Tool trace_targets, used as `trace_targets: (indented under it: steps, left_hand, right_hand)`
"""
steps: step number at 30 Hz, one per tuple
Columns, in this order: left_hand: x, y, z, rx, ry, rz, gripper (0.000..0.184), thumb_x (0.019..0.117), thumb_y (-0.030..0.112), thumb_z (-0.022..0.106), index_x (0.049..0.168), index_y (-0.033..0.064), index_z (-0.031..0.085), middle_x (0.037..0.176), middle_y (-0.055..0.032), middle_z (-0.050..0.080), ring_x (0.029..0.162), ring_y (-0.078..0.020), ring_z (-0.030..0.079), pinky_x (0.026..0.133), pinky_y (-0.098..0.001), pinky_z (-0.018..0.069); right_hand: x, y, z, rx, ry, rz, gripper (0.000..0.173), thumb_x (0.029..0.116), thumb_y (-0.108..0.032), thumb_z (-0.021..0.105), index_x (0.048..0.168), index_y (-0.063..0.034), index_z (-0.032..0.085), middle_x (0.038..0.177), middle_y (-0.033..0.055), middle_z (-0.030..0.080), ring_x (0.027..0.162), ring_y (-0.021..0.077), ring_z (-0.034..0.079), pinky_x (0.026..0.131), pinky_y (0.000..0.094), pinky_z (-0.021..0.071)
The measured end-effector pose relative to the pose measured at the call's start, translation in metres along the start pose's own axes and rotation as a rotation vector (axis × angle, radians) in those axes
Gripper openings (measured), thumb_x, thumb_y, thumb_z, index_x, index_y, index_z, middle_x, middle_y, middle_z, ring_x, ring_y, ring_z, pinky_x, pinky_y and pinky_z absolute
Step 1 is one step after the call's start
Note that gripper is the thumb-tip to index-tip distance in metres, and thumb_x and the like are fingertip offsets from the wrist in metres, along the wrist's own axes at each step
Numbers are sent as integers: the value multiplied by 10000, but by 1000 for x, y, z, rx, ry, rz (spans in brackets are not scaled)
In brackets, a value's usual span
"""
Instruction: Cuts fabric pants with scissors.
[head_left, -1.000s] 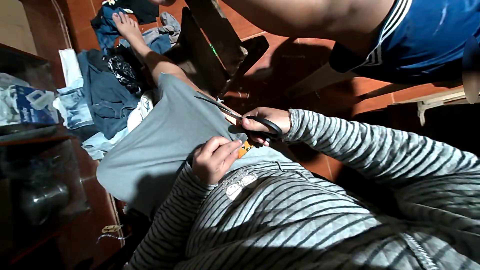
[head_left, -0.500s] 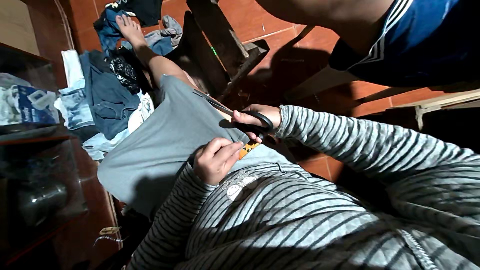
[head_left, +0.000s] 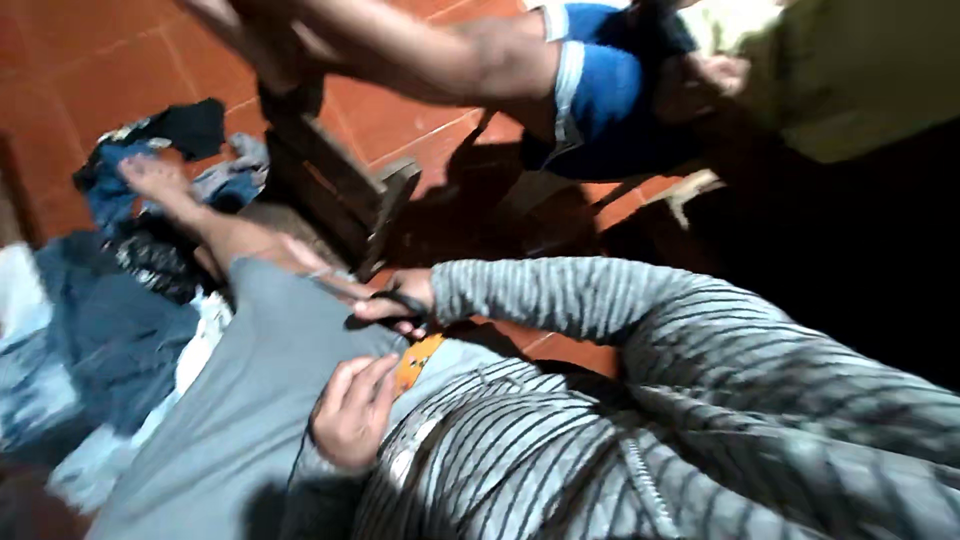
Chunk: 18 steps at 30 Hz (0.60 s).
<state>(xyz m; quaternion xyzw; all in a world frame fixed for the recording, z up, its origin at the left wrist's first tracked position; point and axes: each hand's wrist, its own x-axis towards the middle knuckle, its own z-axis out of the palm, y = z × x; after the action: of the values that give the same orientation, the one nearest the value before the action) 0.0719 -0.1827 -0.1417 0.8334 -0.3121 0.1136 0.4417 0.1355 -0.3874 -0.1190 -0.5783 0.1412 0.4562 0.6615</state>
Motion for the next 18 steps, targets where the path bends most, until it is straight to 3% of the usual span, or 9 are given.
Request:
trace_targets:
  steps: [3, 5, 7, 9, 11, 13, 15, 18]
  left_hand:
    - [7, -1, -4, 131, -15, -94, 246, 1008, 176, 557, 991, -39, 673, 1005, -183, 706, 1006, -168, 687, 912, -248, 541]
    - [9, 2, -4, 178, -4, -177, 305, 1053, 160, 464, 1045, -117, 591, 938, -199, 671, 879, -135, 672, 818, -240, 546]
    - [11, 4, -5, 208, 33, -235, 323, 1058, 140, 449, 1081, -163, 557, 901, -219, 646, 801, -122, 658, 754, -236, 545]
    - [12, 4, -10, 224, 42, -272, 370, 1036, 182, 527, 1131, -176, 530, 966, -251, 633, 864, -155, 654, 807, -262, 541]
    - [12, 7, -22, 184, -37, -361, 615, 869, 215, 764, 1235, -199, 495, 1166, -372, 606, 1058, -370, 645, 944, -458, 516]
    - [15, 7, -35, 217, -172, -467, 751, 753, 243, 890, 1264, -176, 534, 1257, -406, 571, 1181, -518, 576, 1020, -595, 449]
    - [18, 5, -45, 304, -293, -555, 566, 847, 229, 835, 1218, -145, 630, 1210, -378, 614, 1153, -529, 593, 1003, -629, 450]
    - [17, 2, -50, 409, -307, -428, 307, 961, 160, 679, 1074, -124, 702, 1063, -331, 686, 1048, -499, 652, 961, -612, 480]
  right_hand:
    - [-4, 0, -2, -44, -15, -41, 506, 1041, -521, 511, 1108, -30, 615, 694, -20, 555, 516, 45, 534, 503, 220, 489]
    - [-4, 3, 0, -56, -13, -61, 522, 1034, -530, 520, 1149, -26, 596, 726, -11, 560, 545, 57, 548, 531, 236, 506]
    - [-6, 3, 2, -60, 10, -58, 524, 1021, -534, 546, 1123, -21, 587, 696, -13, 537, 530, 65, 537, 521, 246, 497]
    - [-12, 3, 4, -69, 30, -52, 509, 1020, -531, 551, 1037, -24, 588, 657, -19, 517, 501, 65, 521, 501, 246, 484]
    - [-19, 3, 2, -69, 30, -45, 499, 1030, -526, 532, 987, -32, 583, 634, -31, 492, 489, 57, 500, 494, 238, 469]
    - [-23, 8, 0, -37, 38, -51, 490, 1033, -518, 531, 971, -36, 584, 624, -40, 474, 479, 43, 481, 476, 218, 444]
    - [-22, 16, -5, -17, 39, -75, 492, 1031, -525, 531, 967, -40, 592, 625, -41, 477, 477, 38, 483, 470, 211, 439]
    - [-26, 23, -9, -18, 24, -93, 477, 1038, -516, 522, 1002, -46, 595, 636, -48, 470, 483, 30, 483, 483, 202, 447]
